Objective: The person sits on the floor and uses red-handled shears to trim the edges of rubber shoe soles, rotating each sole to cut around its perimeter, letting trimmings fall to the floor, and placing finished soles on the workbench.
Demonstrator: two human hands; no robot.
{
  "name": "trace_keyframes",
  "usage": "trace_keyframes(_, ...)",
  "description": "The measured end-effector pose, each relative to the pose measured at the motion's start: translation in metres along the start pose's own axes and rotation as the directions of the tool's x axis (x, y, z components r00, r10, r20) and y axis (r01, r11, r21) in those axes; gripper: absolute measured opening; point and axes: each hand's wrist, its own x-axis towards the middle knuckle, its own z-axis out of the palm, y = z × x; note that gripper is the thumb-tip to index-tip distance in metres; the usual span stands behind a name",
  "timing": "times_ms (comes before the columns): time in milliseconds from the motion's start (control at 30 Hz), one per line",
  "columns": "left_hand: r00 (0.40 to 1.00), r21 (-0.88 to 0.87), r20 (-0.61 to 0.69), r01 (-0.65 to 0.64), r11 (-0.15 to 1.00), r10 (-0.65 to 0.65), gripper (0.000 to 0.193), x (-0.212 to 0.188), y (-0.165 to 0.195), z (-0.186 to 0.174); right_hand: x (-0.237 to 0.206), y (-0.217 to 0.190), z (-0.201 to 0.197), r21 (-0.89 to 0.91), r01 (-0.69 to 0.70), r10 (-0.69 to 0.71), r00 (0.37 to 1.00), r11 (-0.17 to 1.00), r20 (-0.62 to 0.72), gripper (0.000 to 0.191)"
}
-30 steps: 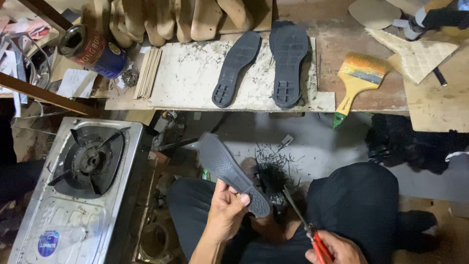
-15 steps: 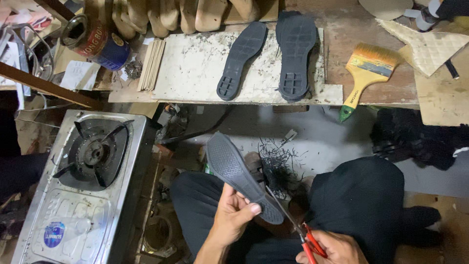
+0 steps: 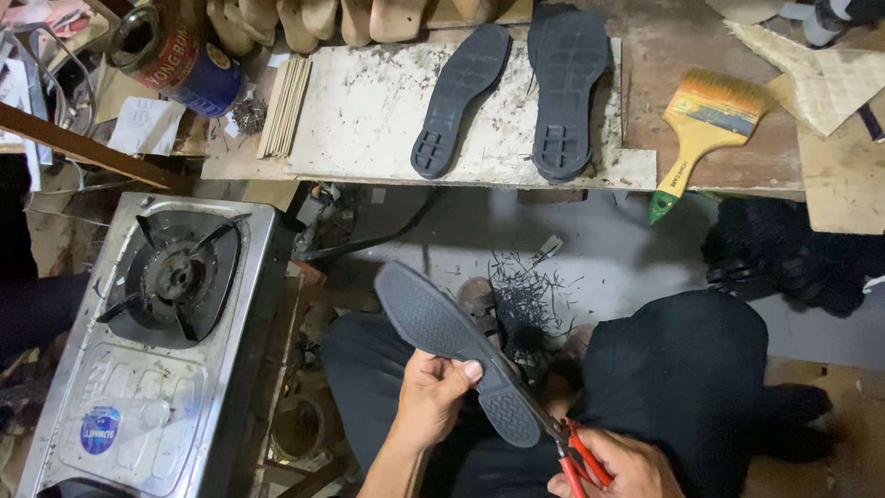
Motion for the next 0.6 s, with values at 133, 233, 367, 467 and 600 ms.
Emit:
trace_keyframes(133, 1.0, -0.026, -0.002, 0.016, 1.0, -0.016, 0.038, -0.001, 0.003, 0.013, 0.006, 0.022, 0.014, 0.121, 0.132, -0.126, 0.991, 0.984, -0.049, 0.06)
trace_keyframes(233, 0.999, -0.061, 0.007, 0.044, 0.997, -0.044, 0.042, 0.003, 0.009, 0.023, 0.006, 0.041, 0.027, 0.205, 0.175, -0.156, 0.982, 0.963, -0.106, 0.049)
trace_keyframes(367, 0.995, -0.109, 0.081, 0.062, 0.992, -0.053, 0.042, 0.0, 0.013, 0.029, 0.006, 0.059, 0.045, 0.242, 0.058, -0.032, 0.993, 0.968, -0.11, 0.041)
trace_keyframes(467, 0.991, -0.171, 0.128, 0.067, 0.983, -0.046, 0.035, -0.001, 0.011, 0.029, 0.009, 0.066, 0.047, 0.364, 0.116, -0.099, 0.993, 0.924, -0.065, 0.044)
trace_keyframes(600, 0.997, -0.208, 0.033, 0.08, 0.975, -0.075, 0.036, -0.004, 0.008, 0.026, 0.005, 0.055, 0.038, 0.347, 0.07, -0.096, 0.994, 0.935, 0.057, 0.036)
